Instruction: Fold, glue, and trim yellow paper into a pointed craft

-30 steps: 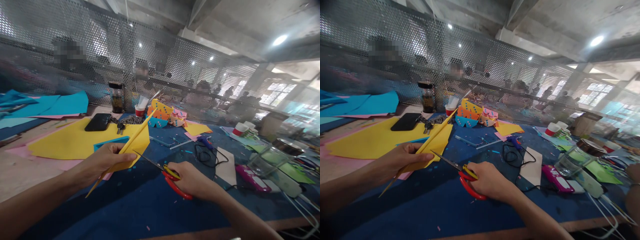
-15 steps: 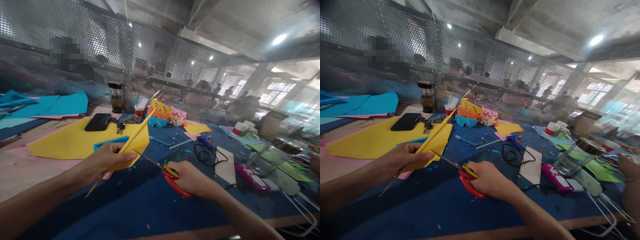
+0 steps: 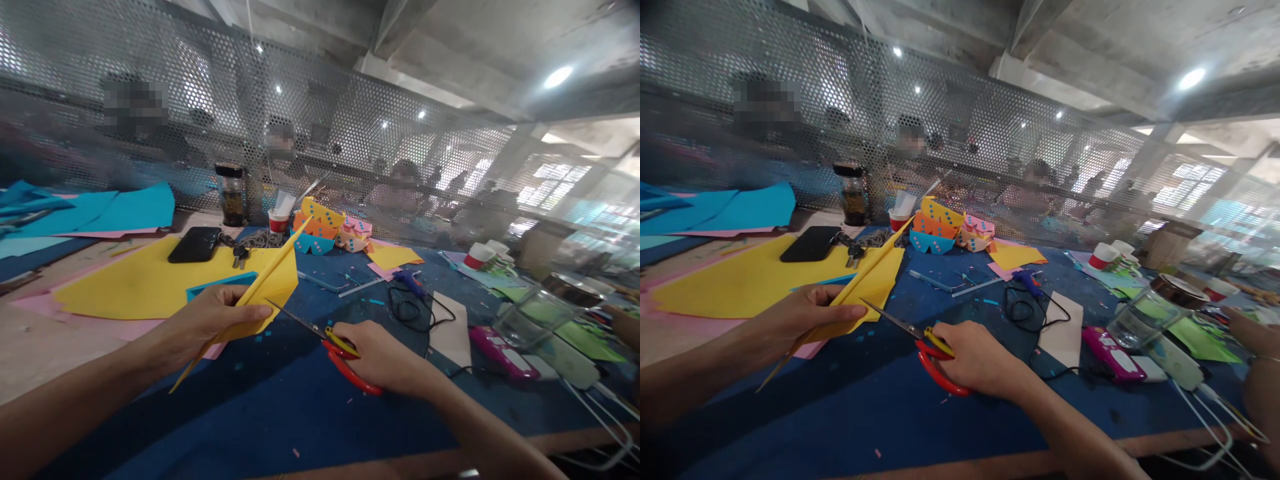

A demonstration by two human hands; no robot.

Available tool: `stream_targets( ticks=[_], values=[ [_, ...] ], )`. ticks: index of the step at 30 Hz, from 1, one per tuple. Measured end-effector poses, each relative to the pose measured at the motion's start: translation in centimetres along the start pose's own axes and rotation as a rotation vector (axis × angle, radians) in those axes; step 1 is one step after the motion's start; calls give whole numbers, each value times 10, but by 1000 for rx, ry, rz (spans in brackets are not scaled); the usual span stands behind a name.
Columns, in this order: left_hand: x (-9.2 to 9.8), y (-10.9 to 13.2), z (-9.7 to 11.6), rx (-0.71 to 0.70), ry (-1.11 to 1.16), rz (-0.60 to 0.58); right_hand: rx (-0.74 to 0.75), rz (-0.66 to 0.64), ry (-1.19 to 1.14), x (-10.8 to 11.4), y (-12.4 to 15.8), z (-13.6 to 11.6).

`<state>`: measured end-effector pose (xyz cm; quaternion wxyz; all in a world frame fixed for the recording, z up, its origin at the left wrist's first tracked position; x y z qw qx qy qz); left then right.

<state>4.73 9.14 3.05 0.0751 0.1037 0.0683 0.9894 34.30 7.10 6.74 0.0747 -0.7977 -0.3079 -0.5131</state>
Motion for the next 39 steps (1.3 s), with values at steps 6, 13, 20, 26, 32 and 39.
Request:
stream_targets(
  ticks=[6, 13, 20, 26, 32, 39],
  values=[
    [0, 0, -2, 17, 9, 3, 16, -7, 1, 1, 1, -2],
    [-1, 0, -2, 15, 48, -1, 16, -14, 2, -1, -1, 1],
    [-3, 3, 1, 8, 89, -24, 23, -18, -47, -2, -1, 4],
    [-3, 4, 2, 19, 97, -8, 28, -15, -62, -1, 1, 3],
    [-3, 5, 3, 6, 50, 3, 15, 2, -93, -1, 1, 4],
    [-4, 7, 6, -6, 92, -24, 20, 3, -99, -3, -1, 8]
  ],
)
Point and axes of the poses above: each hand's wrist, its own y-axis away from the middle knuckle, its own x-axis out of the back of the hand, z = x × y, the point moved 6 cm from there along -y, towards the middle knuckle, and after that the axes turned 1 degree about x, right-handed, at the moved point
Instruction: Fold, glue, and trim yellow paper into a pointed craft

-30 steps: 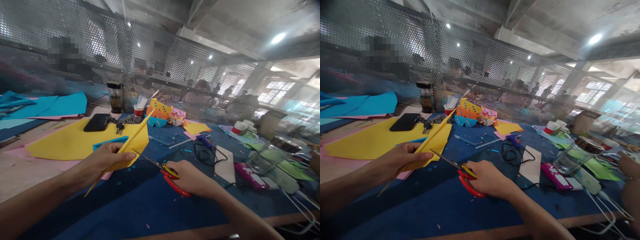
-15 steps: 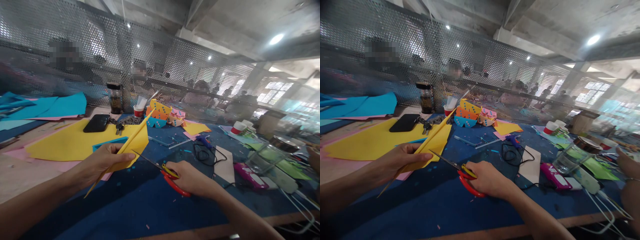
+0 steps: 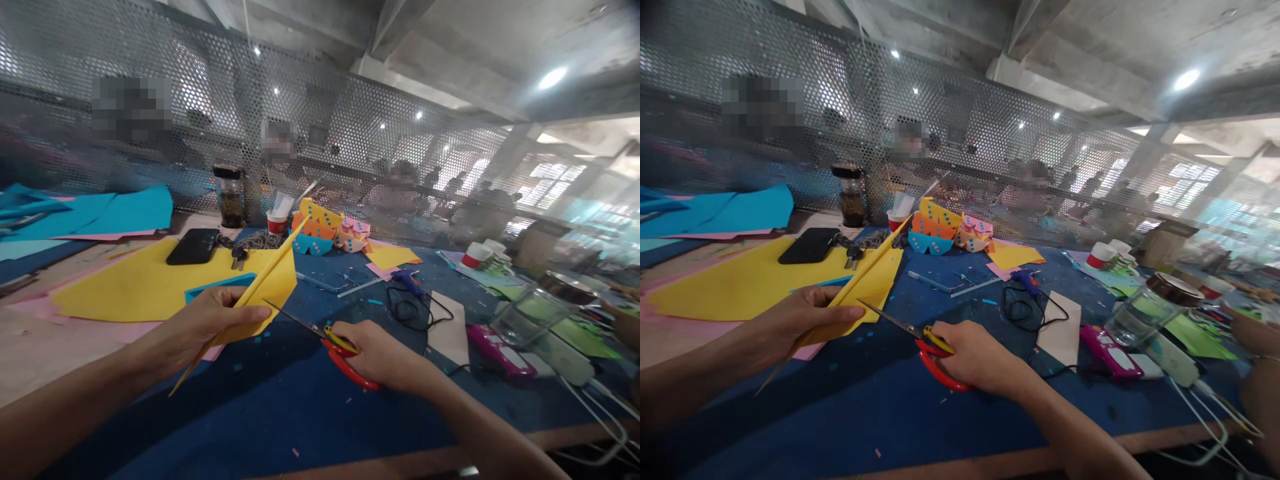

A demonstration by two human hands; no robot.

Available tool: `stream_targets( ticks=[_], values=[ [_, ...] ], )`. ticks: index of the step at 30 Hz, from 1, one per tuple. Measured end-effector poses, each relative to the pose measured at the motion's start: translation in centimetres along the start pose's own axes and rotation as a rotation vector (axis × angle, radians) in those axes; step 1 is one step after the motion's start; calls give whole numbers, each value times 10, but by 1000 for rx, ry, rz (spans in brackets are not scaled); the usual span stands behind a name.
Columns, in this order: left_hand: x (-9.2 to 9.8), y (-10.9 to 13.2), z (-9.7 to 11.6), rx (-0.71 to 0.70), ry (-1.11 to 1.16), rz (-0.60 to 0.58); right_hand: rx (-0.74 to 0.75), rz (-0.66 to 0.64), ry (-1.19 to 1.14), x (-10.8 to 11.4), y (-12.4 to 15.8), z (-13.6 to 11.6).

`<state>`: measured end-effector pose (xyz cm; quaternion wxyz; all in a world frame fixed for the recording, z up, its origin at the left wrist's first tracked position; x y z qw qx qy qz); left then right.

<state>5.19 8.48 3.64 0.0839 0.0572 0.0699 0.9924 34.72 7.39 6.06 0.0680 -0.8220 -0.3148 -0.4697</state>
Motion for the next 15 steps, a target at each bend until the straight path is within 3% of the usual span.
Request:
stream_targets(
  ticks=[15],
  values=[
    [0, -4, -3, 22, 37, 26, 13, -26, 164, 0, 0, -5]
  ],
)
Point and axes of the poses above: each hand's wrist, its own y-axis away from the middle knuckle, its own x-axis out of the back of the hand, z = x × y, the point moved 6 cm from there along -y, towards the middle knuckle, and after that the axes turned 1 degree about x, right-handed, at the moved point
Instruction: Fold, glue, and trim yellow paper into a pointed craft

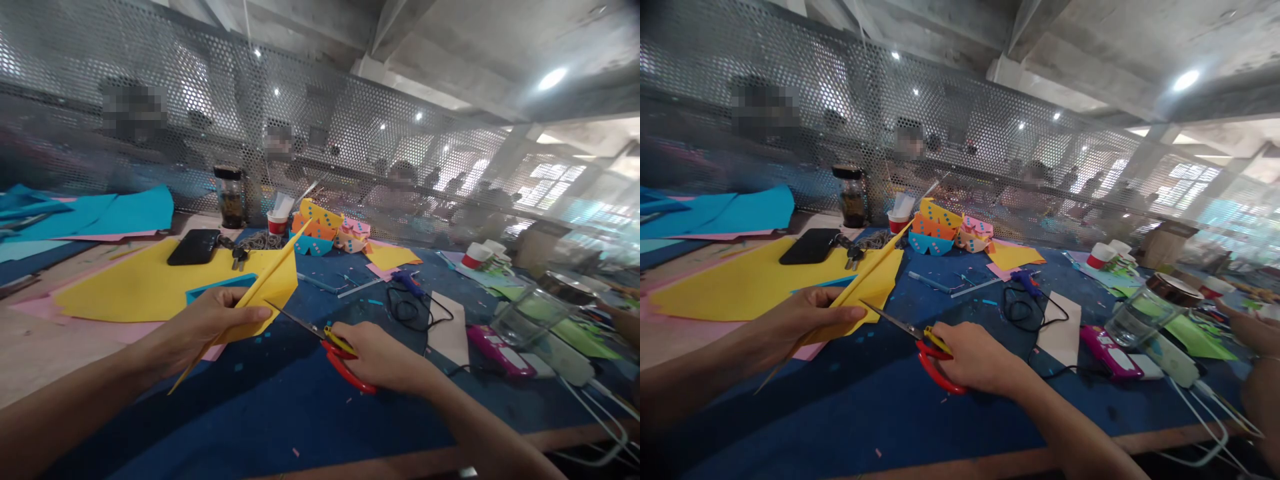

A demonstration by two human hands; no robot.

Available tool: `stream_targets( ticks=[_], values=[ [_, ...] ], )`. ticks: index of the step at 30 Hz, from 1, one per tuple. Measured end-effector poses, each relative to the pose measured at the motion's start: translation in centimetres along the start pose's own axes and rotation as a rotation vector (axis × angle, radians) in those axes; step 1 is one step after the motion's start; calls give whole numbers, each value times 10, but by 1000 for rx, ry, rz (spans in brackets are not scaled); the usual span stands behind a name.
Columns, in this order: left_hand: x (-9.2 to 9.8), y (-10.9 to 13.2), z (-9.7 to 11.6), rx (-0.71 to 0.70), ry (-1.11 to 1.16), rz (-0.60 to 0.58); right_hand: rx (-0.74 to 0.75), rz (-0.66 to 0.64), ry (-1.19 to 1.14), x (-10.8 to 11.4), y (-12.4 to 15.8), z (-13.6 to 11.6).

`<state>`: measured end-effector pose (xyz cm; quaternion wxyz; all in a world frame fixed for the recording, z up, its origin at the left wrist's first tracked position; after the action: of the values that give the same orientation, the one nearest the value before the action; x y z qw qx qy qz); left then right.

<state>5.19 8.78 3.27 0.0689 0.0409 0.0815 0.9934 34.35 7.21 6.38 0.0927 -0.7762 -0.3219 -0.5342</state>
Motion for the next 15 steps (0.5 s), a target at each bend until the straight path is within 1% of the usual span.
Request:
stream_targets(
  ticks=[4, 7, 11, 15],
  values=[
    [1, -2, -1, 6, 17, 9, -2, -4, 16, 0, -1, 2],
    [2, -2, 2, -17, 22, -7, -5, -16, 7, 0, -2, 6],
    [6, -1, 5, -51, 41, 0, 11, -19, -18, 2, -4, 12],
    [12, -5, 2, -57, 42, 17, 48, -20, -56, 8, -4, 22]
  ],
)
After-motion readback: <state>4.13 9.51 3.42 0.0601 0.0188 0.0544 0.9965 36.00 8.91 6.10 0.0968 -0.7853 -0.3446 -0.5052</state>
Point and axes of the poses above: each hand's wrist, its own y-axis away from the middle knuckle, its own x-axis out of the back of the hand, z = x × y, the point moved 6 cm from there along -y, towards the middle knuckle, and after that the axes turned 1 degree about x, right-handed, at the moved point
